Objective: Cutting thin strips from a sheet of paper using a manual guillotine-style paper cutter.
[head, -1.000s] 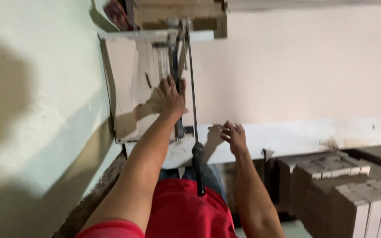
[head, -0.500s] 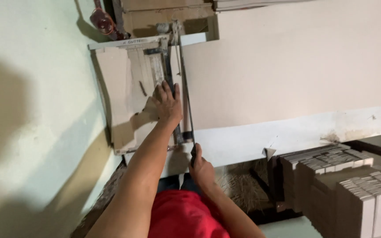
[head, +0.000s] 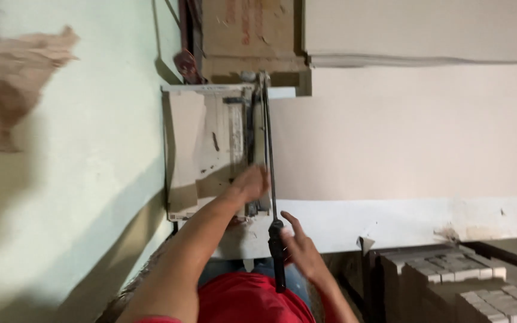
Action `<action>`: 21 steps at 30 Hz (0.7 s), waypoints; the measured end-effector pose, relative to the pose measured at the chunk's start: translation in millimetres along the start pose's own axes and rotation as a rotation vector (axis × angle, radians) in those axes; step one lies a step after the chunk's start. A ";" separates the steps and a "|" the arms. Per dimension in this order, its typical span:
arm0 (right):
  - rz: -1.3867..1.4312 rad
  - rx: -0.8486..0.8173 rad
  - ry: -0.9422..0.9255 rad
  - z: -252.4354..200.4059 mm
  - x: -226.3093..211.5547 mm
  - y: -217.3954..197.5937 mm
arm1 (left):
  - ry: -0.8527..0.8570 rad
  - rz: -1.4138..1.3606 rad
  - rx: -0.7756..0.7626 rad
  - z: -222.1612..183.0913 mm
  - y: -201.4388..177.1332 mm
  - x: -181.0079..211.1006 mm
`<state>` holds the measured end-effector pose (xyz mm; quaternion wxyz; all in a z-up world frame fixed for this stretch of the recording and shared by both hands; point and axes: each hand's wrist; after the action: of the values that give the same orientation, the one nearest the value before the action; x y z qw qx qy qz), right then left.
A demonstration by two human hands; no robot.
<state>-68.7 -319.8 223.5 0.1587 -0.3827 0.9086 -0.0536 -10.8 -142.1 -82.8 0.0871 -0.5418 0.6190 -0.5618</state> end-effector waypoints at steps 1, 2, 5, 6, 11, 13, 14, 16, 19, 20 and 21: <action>0.165 -0.030 -0.019 19.6 12.7 -2.7 | 0.228 0.270 -0.151 6.6 26.5 -8.9; 0.328 -0.068 -0.036 38.6 26.2 -4.8 | 0.448 0.538 -0.312 10.4 53.7 -17.1; 0.618 0.104 0.152 128.9 95.6 -10.6 | 0.468 0.543 0.085 -46.0 41.2 -23.9; 0.618 0.100 0.142 135.9 100.7 -16.7 | 0.462 0.553 0.085 -69.1 -25.0 -11.9; 1.024 0.033 0.043 181.7 113.5 -45.1 | -0.164 0.099 -0.429 -148.9 -199.1 10.1; 1.130 0.050 0.063 201.7 116.7 -54.2 | -0.119 0.345 -0.244 -158.4 -147.3 -34.1; 1.240 0.066 0.066 214.9 113.4 -59.5 | -0.075 0.597 -0.041 -159.3 -125.8 -61.8; 1.298 0.073 0.021 215.2 124.8 -63.0 | -0.407 0.314 0.074 -149.9 -158.8 -42.0; 1.370 0.089 -0.061 222.2 166.3 -61.9 | -0.829 -0.176 0.300 -142.2 -152.1 -50.7; 1.393 0.091 -0.102 226.4 182.9 -60.7 | -0.924 -0.362 0.417 -142.1 -140.4 -59.8; 1.385 0.096 -0.099 222.1 187.7 -56.9 | -0.926 -0.371 0.417 -139.9 -144.0 -55.4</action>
<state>-80.2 -488.1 -20.1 0.2142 0.2906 0.9318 0.0376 -6.5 16.1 52.6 0.3558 -0.8042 0.2850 -0.3813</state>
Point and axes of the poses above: each hand's wrist, its own z-axis towards the middle knuckle, its own y-axis out of the palm, x = y × z, and after that the axes turned 14 degrees about y, right-handed
